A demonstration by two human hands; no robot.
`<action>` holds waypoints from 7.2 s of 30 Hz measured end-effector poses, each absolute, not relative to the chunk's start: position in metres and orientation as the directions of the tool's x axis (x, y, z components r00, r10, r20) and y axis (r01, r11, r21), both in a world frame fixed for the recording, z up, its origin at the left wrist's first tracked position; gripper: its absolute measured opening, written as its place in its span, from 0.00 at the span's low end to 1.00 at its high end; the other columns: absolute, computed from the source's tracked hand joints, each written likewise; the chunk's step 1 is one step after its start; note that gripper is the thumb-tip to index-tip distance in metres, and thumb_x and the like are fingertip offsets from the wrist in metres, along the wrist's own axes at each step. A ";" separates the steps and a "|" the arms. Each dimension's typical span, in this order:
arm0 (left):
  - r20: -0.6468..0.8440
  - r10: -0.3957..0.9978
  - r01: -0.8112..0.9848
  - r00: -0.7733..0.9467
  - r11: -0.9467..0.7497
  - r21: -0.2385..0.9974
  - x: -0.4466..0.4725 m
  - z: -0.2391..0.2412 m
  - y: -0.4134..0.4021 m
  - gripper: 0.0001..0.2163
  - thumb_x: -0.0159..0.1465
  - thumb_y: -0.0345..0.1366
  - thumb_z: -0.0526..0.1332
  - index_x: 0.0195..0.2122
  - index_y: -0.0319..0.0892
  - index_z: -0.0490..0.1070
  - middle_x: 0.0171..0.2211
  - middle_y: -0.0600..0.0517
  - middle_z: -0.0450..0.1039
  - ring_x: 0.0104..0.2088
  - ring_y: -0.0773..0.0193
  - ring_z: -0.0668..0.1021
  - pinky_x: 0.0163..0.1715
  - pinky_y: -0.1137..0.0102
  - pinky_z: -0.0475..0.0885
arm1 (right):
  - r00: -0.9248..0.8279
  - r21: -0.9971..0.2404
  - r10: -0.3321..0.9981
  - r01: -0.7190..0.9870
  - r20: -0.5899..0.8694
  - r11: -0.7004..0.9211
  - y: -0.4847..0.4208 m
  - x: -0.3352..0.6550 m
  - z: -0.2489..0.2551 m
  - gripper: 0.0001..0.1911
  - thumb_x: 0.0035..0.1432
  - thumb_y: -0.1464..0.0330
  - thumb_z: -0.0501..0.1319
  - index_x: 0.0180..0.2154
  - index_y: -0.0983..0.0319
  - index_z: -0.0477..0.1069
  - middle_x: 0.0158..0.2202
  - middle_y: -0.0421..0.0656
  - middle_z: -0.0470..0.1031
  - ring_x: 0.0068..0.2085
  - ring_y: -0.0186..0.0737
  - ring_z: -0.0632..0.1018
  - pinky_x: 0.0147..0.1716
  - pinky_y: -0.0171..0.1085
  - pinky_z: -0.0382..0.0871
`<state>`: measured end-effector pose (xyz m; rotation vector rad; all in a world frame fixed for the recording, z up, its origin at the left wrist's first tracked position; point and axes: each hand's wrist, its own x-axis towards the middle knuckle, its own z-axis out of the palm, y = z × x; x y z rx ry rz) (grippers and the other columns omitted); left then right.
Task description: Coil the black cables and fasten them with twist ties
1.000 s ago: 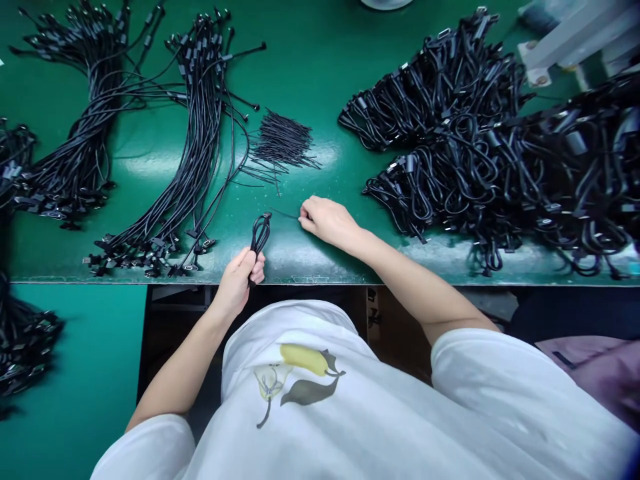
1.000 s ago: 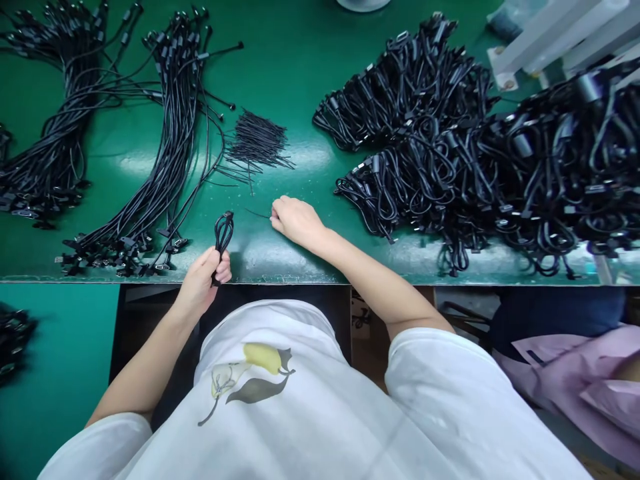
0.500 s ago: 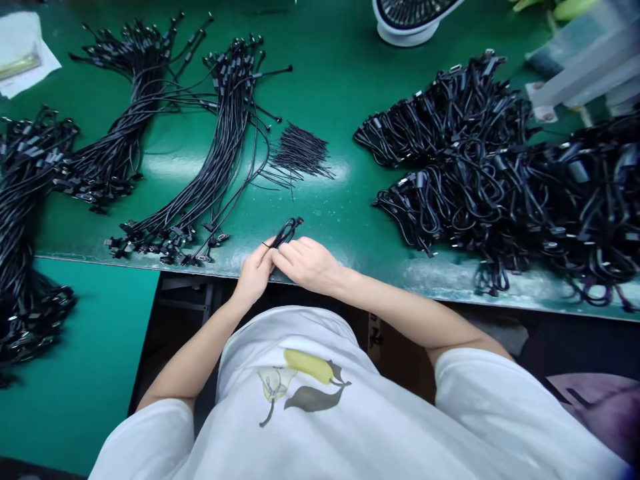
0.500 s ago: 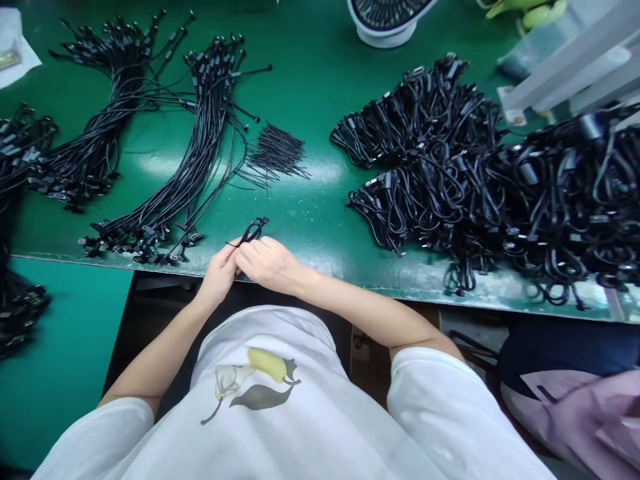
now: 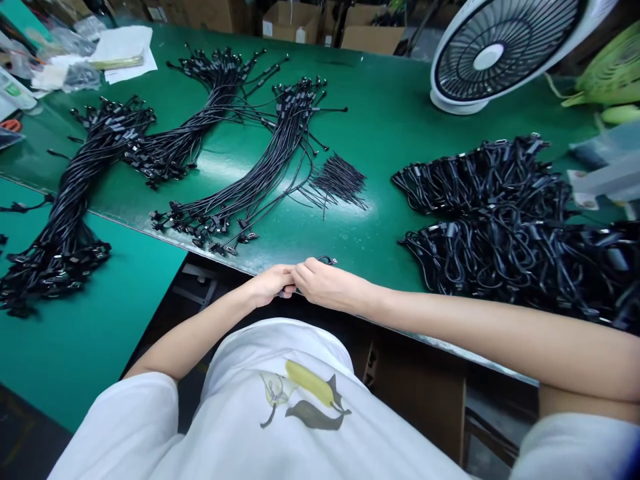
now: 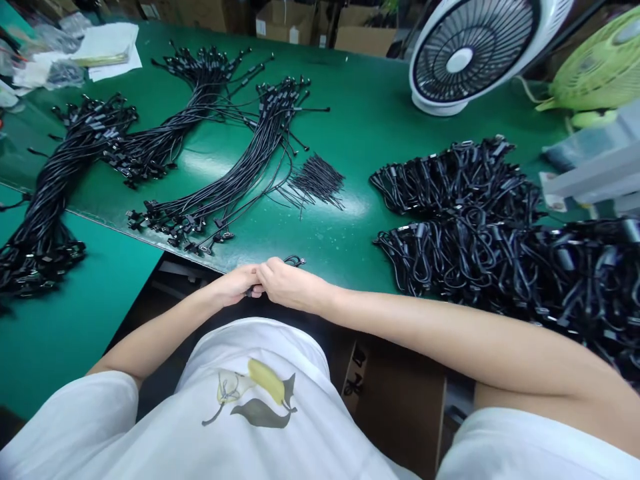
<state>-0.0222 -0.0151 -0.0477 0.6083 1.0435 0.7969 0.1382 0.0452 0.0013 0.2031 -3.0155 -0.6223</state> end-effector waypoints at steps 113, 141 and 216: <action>0.142 0.960 0.359 -0.241 -0.048 0.932 -0.110 0.011 -0.038 0.14 0.64 0.44 0.61 0.46 0.44 0.76 0.48 0.46 0.76 0.52 0.54 0.76 0.57 0.60 0.68 | -0.937 0.036 0.279 0.278 -0.212 0.960 0.091 0.090 0.071 0.12 0.67 0.70 0.50 0.43 0.64 0.70 0.36 0.47 0.76 0.29 0.36 0.74 0.24 0.34 0.49; -0.016 0.982 -0.163 -0.187 -0.015 0.987 -0.067 0.012 -0.011 0.15 0.63 0.45 0.63 0.46 0.40 0.74 0.41 0.46 0.78 0.43 0.60 0.80 0.45 0.67 0.74 | -0.982 -0.242 0.182 0.167 0.041 0.956 0.054 0.158 0.049 0.14 0.68 0.69 0.51 0.33 0.63 0.73 0.29 0.44 0.75 0.28 0.36 0.71 0.29 0.36 0.56; -0.540 0.599 -0.536 0.592 0.792 0.292 -0.015 -0.026 -0.032 0.16 0.60 0.46 0.66 0.29 0.37 0.70 0.21 0.55 0.57 0.22 0.70 0.66 0.20 0.75 0.64 | -0.794 -0.798 0.607 -0.351 -0.024 -0.491 0.066 0.089 -0.016 0.26 0.58 0.44 0.57 0.32 0.62 0.61 0.16 0.26 0.47 0.15 0.21 0.46 0.11 0.24 0.41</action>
